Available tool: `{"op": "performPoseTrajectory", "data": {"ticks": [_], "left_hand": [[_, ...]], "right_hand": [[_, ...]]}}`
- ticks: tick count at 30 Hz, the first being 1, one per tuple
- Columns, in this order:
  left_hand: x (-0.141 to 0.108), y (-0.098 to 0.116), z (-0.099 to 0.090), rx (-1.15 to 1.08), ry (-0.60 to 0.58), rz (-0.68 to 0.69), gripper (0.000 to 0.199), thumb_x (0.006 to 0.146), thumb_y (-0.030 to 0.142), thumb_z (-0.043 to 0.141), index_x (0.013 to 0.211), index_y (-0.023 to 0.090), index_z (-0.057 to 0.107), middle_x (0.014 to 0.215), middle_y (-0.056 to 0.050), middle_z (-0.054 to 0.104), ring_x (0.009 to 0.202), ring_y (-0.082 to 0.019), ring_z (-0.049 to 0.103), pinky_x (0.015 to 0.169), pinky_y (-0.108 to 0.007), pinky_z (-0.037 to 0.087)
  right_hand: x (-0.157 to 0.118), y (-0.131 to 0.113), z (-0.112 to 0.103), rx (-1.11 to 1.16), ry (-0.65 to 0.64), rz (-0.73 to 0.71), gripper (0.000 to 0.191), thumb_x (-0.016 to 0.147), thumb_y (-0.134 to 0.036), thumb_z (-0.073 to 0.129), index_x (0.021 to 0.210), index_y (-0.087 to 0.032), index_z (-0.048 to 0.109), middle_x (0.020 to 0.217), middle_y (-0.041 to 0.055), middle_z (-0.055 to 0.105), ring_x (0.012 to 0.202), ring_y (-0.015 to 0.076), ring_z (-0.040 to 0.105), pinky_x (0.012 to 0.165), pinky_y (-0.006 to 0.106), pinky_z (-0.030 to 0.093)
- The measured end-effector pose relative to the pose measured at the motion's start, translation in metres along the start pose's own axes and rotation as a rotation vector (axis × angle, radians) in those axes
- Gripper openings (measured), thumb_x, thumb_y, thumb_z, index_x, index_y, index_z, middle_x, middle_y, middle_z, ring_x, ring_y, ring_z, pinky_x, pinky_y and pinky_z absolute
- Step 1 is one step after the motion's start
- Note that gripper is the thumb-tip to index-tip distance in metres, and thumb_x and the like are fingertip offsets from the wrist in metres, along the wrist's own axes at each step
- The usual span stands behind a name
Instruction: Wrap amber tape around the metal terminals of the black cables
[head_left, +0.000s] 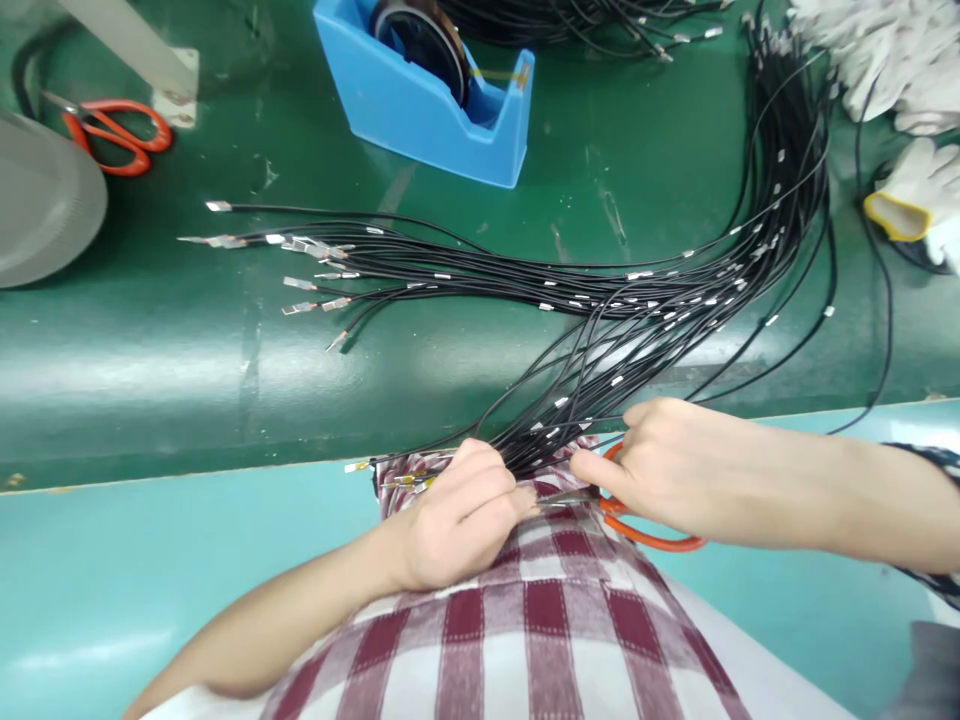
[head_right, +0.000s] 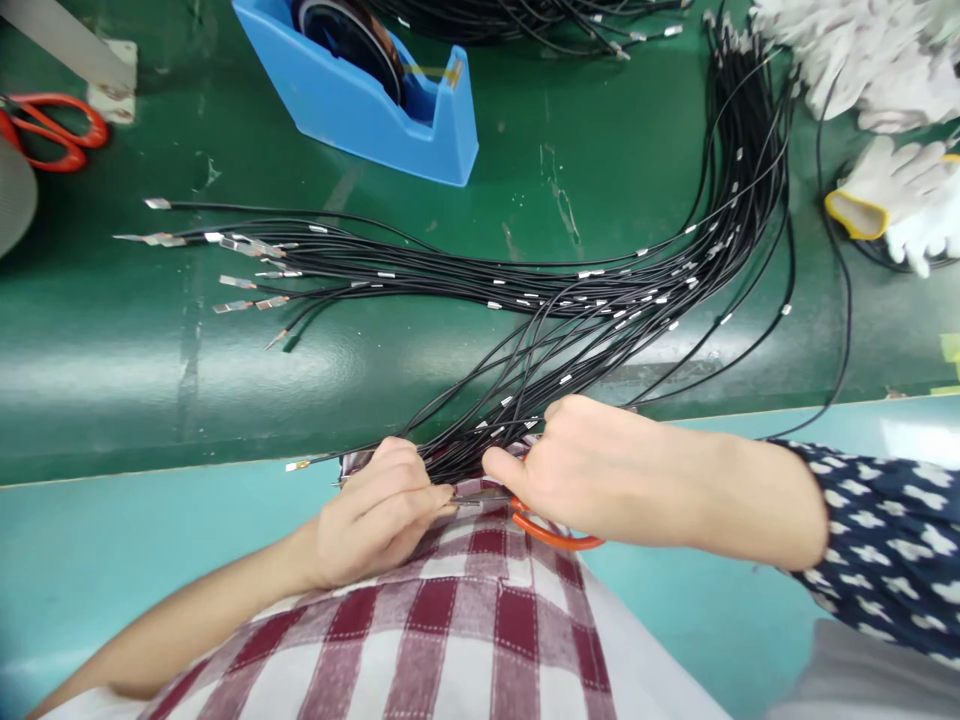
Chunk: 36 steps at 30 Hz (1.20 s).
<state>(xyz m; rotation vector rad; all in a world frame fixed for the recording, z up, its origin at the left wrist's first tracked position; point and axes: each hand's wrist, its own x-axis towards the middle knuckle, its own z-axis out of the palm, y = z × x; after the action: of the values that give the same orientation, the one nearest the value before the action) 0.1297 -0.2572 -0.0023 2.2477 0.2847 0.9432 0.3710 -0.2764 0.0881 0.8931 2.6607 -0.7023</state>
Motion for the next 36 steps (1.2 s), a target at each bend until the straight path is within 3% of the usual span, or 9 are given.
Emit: {"op": "performPoseTrajectory", "data": {"ticks": [4, 7, 11, 18, 36], "left_hand": [[0.001, 0.000, -0.001, -0.037, 0.015, -0.054, 0.010, 0.087, 0.005, 0.057, 0.093, 0.013, 0.057, 0.065, 0.000, 0.054, 0.060, -0.013, 0.046, 0.060, -0.030, 0.040], [-0.001, -0.001, -0.001, -0.069, 0.014, -0.090, 0.010, 0.087, 0.005, 0.059, 0.094, 0.013, 0.058, 0.068, -0.002, 0.055, 0.063, -0.014, 0.047, 0.061, -0.031, 0.041], [-0.004, -0.002, 0.000, -0.084, 0.023, -0.107, 0.012, 0.086, 0.005, 0.059, 0.094, 0.013, 0.057, 0.069, -0.002, 0.055, 0.064, -0.014, 0.047, 0.062, -0.031, 0.041], [-0.005, -0.003, 0.001, -0.081, 0.006, -0.103, 0.011, 0.086, 0.006, 0.060, 0.095, 0.013, 0.058, 0.069, -0.002, 0.055, 0.064, -0.015, 0.048, 0.062, -0.031, 0.041], [-0.007, -0.001, -0.001, 0.006, -0.088, 0.012, 0.010, 0.090, 0.005, 0.053, 0.087, 0.013, 0.056, 0.063, 0.000, 0.051, 0.063, -0.015, 0.044, 0.060, -0.032, 0.034]], "right_hand": [[0.000, 0.007, -0.002, 0.249, -0.071, 0.060, 0.009, 0.092, -0.013, 0.044, 0.095, -0.018, 0.051, 0.051, -0.0062, 0.051, 0.040, 0.0124, 0.034, 0.050, 0.027, 0.023], [-0.001, 0.011, -0.004, 0.340, -0.032, 0.110, 0.010, 0.095, -0.021, 0.045, 0.103, -0.019, 0.050, 0.052, -0.0071, 0.052, 0.043, 0.0126, 0.040, 0.053, 0.026, 0.027], [-0.003, 0.009, -0.004, 0.217, 0.027, 0.119, 0.011, 0.094, -0.024, 0.046, 0.101, -0.019, 0.053, 0.049, -0.0064, 0.052, 0.041, 0.0129, 0.039, 0.057, 0.028, 0.028], [0.000, 0.005, -0.003, 0.139, 0.001, 0.094, 0.007, 0.091, -0.024, 0.050, 0.093, -0.018, 0.053, 0.048, -0.0061, 0.051, 0.039, 0.0130, 0.035, 0.056, 0.029, 0.026], [0.002, 0.000, -0.002, -0.029, -0.008, -0.034, 0.018, 0.082, -0.001, 0.044, 0.083, -0.018, 0.050, 0.046, -0.0061, 0.043, 0.037, 0.0114, 0.018, 0.050, 0.031, 0.014]]}}
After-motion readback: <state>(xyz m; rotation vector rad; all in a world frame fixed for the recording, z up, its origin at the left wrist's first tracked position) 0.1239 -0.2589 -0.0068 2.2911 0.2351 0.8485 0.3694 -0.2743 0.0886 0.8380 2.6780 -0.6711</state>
